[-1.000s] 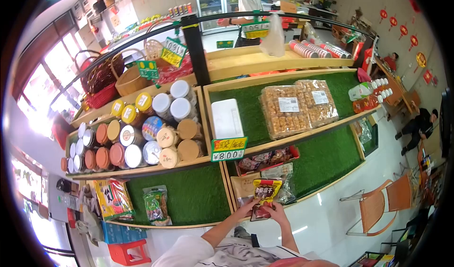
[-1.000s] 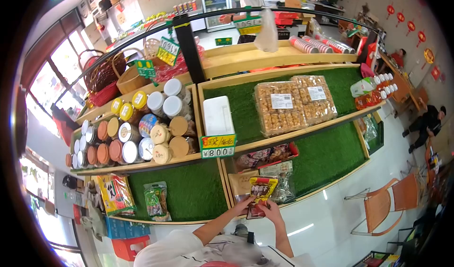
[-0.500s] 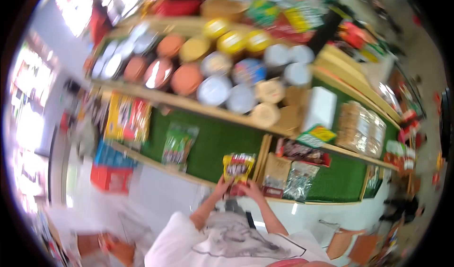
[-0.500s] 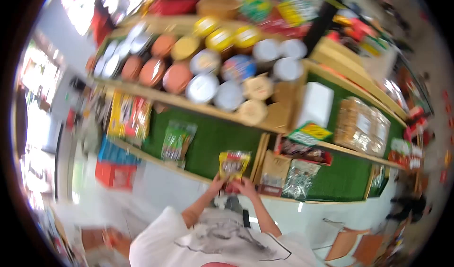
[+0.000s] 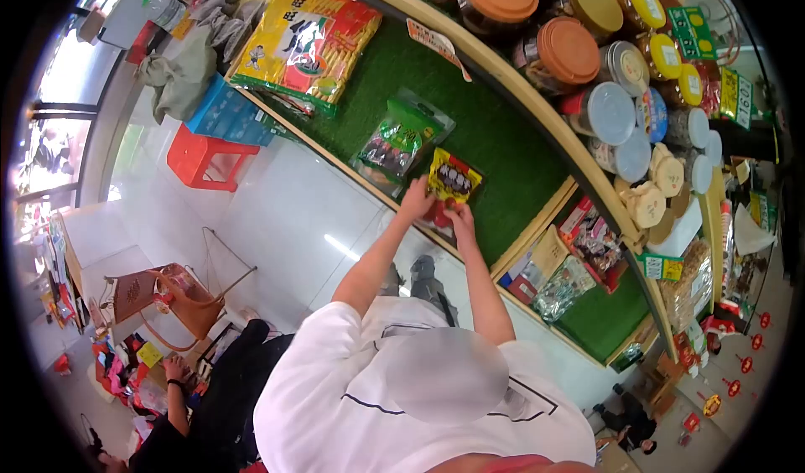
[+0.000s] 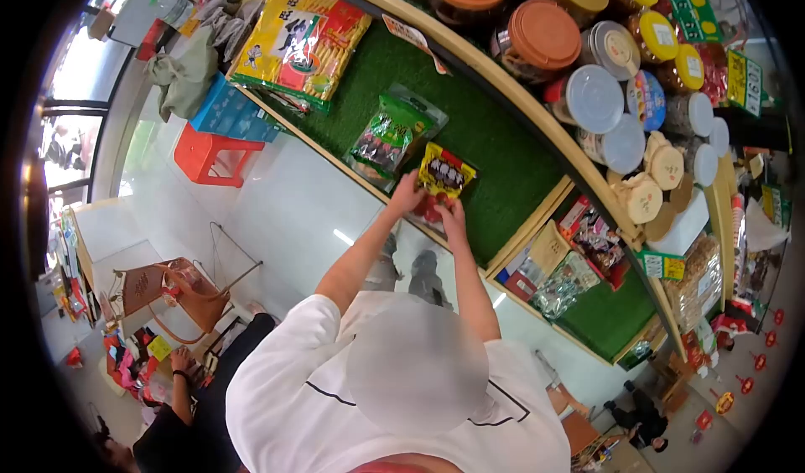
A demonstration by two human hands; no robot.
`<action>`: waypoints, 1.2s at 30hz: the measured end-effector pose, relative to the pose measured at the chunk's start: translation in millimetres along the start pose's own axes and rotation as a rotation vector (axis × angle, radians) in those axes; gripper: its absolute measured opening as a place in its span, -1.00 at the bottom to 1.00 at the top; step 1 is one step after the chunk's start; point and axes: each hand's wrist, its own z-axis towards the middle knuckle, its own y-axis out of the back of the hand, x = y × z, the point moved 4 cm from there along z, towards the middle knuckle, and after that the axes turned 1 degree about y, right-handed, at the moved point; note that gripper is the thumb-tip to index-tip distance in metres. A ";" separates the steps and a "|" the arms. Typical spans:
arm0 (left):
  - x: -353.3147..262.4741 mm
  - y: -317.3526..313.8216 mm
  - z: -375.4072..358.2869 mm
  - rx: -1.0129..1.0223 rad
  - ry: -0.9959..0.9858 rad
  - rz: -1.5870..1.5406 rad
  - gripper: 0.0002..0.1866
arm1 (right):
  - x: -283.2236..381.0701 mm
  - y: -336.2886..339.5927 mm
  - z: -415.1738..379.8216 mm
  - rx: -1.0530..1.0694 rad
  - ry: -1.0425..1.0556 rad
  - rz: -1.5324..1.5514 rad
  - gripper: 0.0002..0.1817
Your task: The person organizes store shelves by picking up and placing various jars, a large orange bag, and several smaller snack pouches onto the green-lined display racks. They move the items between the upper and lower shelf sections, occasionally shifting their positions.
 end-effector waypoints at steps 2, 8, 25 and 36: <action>-7.9 20.0 1.7 -0.052 0.026 0.117 -0.34 | -5.0 -12.9 0.8 -0.028 -0.197 -0.016 -0.60; -21.2 20.5 -35.8 -0.022 -0.088 0.352 -0.32 | -23.1 -33.1 -11.9 0.095 -0.160 -0.051 -0.34; -74.0 -153.9 -71.9 -0.022 -0.382 0.653 -0.53 | -95.2 316.9 -207.1 -1.009 0.325 0.014 -0.72; -92.5 -392.4 -129.7 0.247 -0.145 0.188 -0.36 | -159.5 395.3 -184.6 -0.972 0.096 -0.084 -0.49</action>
